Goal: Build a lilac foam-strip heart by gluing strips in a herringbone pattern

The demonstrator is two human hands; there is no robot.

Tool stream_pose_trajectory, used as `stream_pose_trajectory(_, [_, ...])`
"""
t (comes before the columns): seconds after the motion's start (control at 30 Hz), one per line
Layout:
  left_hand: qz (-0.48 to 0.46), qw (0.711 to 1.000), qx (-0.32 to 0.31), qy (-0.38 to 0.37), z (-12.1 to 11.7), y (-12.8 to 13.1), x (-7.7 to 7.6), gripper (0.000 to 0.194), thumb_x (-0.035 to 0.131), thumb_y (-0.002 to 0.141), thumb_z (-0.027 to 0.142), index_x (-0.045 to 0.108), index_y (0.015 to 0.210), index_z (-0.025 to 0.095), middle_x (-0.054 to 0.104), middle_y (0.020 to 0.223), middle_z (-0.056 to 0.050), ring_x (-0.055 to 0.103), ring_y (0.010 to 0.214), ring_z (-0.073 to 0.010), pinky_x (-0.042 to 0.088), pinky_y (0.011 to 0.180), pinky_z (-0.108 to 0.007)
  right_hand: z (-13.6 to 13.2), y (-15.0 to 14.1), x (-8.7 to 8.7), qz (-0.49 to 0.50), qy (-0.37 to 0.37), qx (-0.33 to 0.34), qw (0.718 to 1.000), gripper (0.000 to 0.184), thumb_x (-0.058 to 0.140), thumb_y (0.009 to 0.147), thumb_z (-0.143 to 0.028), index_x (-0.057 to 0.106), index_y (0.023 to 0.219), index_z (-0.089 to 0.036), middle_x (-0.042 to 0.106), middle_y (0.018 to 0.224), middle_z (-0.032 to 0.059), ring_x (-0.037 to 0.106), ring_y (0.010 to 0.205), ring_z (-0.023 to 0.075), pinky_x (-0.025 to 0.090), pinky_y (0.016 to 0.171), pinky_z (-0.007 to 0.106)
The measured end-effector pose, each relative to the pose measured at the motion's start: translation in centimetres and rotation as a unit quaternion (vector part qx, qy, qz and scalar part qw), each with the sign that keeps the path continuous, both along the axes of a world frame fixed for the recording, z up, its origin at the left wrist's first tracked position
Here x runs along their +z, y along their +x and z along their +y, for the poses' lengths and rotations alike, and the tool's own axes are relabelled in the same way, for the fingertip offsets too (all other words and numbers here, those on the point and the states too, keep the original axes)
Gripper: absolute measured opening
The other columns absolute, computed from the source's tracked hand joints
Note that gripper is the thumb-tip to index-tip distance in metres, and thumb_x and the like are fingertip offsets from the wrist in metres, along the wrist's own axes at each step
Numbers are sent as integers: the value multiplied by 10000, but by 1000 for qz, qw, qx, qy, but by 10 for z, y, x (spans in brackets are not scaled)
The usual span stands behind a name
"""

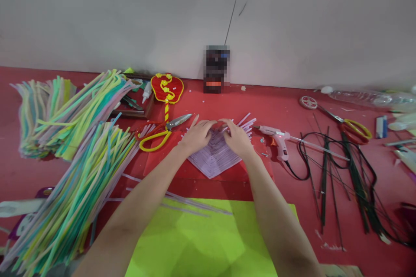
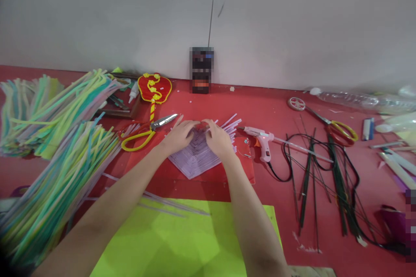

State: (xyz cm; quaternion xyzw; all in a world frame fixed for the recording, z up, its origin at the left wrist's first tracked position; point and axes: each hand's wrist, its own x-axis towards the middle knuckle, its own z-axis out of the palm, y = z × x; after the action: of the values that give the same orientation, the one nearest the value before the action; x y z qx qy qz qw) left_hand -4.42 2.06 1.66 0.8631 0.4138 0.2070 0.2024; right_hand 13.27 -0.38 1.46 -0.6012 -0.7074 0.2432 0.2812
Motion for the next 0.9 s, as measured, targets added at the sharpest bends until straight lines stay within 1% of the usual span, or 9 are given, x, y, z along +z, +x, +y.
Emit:
stream_pose_trajectory(0.1, [-95,994,29,-37,3,-1,0,388,380,777,41,529,1108,176,637,1161,-82,556,1138,-195,281,1112,-467,2,2,2,114,9,-37,993,255,479,804,-243,575,1038,-211,686,918,39,643,817,173,485,773,317])
stream_pose_trajectory(0.17, [-174,980,49,-81,4,-1,0,349,372,757,33,532,1032,177,660,1087,-78,591,1076,-186,390,1031,-420,3,2,3,189,0,-58,980,187,476,830,-336,588,913,-211,692,852,37,641,788,163,491,726,293])
stream_pose_trajectory(0.23, [-233,962,66,-130,5,-2,0,311,362,741,32,517,964,182,682,989,-65,630,986,-175,454,941,-375,4,1,3,243,-39,-64,967,249,440,854,-414,590,854,-215,698,817,35,605,622,138,472,569,259])
stream_pose_trajectory(0.3, [-262,947,79,-167,6,-3,-2,283,352,731,37,495,922,190,694,898,-43,652,910,-167,472,885,-350,3,-1,3,283,-88,-66,953,344,398,867,-493,601,859,-215,703,815,36,464,413,97,353,383,236])
stream_pose_trajectory(0.37, [-273,941,83,-182,6,-4,-4,266,350,729,45,482,905,195,699,853,-32,659,876,-166,469,863,-342,3,-3,1,311,-114,-69,941,414,382,863,-553,610,876,-208,706,823,45,333,322,66,236,306,234])
stream_pose_trajectory(0.4, [-273,940,84,-185,6,-4,-5,260,351,731,50,479,905,196,702,846,-31,660,873,-168,467,859,-341,3,-4,0,319,-116,-71,938,433,388,857,-573,614,880,-205,707,828,50,306,307,56,209,293,233])
stream_pose_trajectory(0.47, [-268,942,87,-186,6,-5,-8,251,355,741,59,479,909,197,707,844,-31,663,880,-170,461,865,-344,3,-5,-2,324,-110,-74,937,447,407,844,-594,618,877,-201,709,832,59,301,300,48,198,285,227])
stream_pose_trajectory(0.73, [-248,945,100,-187,6,-6,-11,242,372,755,65,491,918,201,712,855,-27,668,903,-173,465,891,-354,4,-5,-5,323,-106,-59,939,493,427,818,-640,621,882,-192,696,805,41,305,307,44,230,289,225])
stream_pose_trajectory(0.9, [-244,947,110,-179,4,-5,-10,231,375,757,67,482,912,201,708,852,-34,667,900,-181,468,891,-369,3,-6,-4,313,-112,-58,941,499,424,818,-645,621,889,-193,696,801,36,316,309,44,245,290,225])
